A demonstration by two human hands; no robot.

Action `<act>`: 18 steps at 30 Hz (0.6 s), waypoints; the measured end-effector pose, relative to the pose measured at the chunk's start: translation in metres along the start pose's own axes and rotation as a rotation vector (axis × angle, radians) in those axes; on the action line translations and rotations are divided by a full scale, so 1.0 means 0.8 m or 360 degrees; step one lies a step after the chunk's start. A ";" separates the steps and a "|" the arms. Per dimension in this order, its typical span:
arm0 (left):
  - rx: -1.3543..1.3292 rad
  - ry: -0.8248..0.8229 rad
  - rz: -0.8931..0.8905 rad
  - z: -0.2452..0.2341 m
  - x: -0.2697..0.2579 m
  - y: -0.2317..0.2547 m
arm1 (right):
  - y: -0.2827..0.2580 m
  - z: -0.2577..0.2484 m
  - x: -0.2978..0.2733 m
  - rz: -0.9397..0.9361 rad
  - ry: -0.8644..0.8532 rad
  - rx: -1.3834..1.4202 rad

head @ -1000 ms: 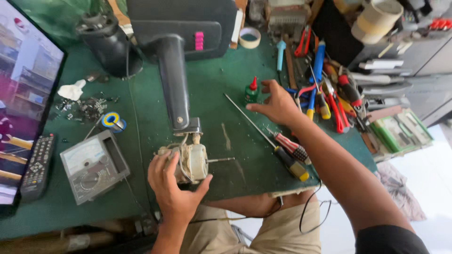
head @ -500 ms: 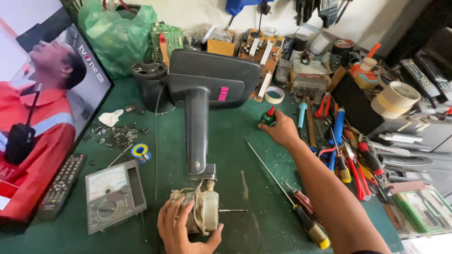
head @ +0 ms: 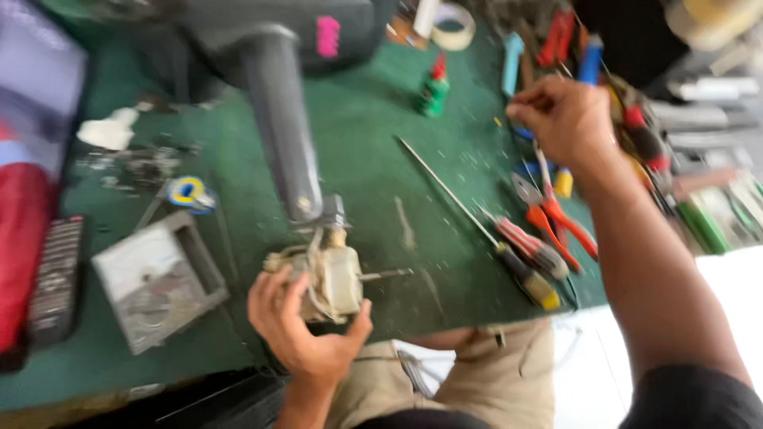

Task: The person applies glue to a motor component, uses a screwdriver to adjust a screw, and uses pliers to manipulate a wire. They then wrap electrical tape around the motor shaft.

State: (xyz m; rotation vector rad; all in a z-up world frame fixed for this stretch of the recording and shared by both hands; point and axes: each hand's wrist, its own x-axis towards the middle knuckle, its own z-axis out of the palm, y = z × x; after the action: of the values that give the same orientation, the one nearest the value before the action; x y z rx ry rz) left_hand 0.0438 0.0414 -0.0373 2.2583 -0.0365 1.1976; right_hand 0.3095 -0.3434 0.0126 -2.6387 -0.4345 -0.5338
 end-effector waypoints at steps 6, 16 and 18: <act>-0.0001 -0.0026 0.0085 -0.001 0.009 0.004 | -0.044 -0.094 -0.108 0.0306 -0.0377 -0.0637; -0.0040 -0.0034 0.0085 -0.005 -0.003 -0.001 | -0.088 -0.101 -0.193 0.0351 -0.0594 -0.0420; -0.0041 -0.0005 0.0066 0.000 -0.002 0.003 | -0.095 -0.098 -0.200 0.0159 -0.0421 -0.0301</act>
State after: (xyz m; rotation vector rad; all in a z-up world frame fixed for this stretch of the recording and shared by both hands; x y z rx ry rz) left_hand 0.0421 0.0392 -0.0377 2.2473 -0.0999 1.2080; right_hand 0.1172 -0.3473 0.0357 -2.9089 -0.3415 -0.2021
